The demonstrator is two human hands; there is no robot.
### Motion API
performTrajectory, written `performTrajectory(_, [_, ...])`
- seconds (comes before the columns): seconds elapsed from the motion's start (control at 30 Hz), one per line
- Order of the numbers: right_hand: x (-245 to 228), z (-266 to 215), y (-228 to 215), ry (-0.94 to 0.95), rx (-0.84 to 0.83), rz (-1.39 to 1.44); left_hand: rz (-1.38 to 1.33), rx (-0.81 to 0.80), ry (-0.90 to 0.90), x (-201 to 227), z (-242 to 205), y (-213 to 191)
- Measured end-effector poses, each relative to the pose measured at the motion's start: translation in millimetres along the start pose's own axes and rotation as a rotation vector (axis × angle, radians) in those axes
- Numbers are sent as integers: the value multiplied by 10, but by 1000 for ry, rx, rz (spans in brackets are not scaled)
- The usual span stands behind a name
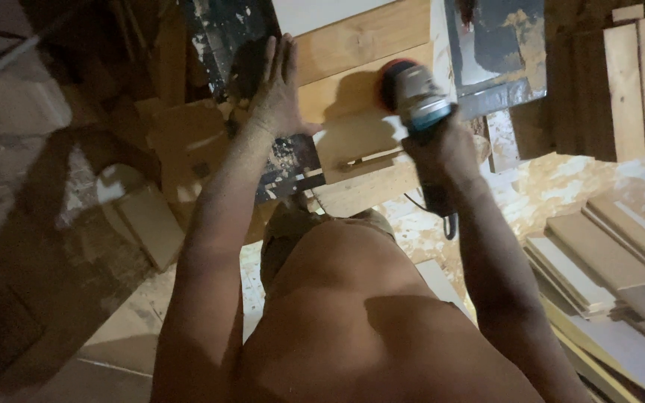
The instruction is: The person uses an orbital sander to smooth the surface of a rectangular wooden plank on a workbench. They hold the plank steady with their left hand while moving the sander across the wood with their right hand, then flip the plank to sand the other side.
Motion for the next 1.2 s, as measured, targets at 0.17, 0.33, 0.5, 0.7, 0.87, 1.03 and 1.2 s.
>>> performTrajectory(0.17, [-604, -410, -8, -40, -169, 25, 8, -4, -23, 92, -27, -147])
performTrajectory(0.33, [-462, -281, 142, -199, -59, 54, -53, 77, 1, 34, -40, -77])
performTrajectory(0.5, [186, 112, -262, 156, -13, 1, 20, 6, 4, 13, -24, -93])
performTrajectory(0.7, [1188, -126, -447, 200, 193, 173, 268, -163, -62, 447, 131, -414])
performTrajectory(0.87, [1588, -753, -498, 307, 210, 269, 253, -285, 56, 1118, 648, -573])
performTrajectory(1.03, [1847, -1084, -587, 423, 193, 382, 385, -235, -31, 895, 876, -150])
performTrajectory(1.2, [2240, -1106, -451, 409, 207, 431, 471, 111, -733, 840, 959, 25])
Point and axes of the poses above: each hand's wrist, its own z-axis towards the middle knuckle, its own y-axis out of the palm, x = y × z, the point moved 3 cm from there along z, towards the middle knuckle, and after that the axes turned 13 degrees about x, right-handed, at the moved point
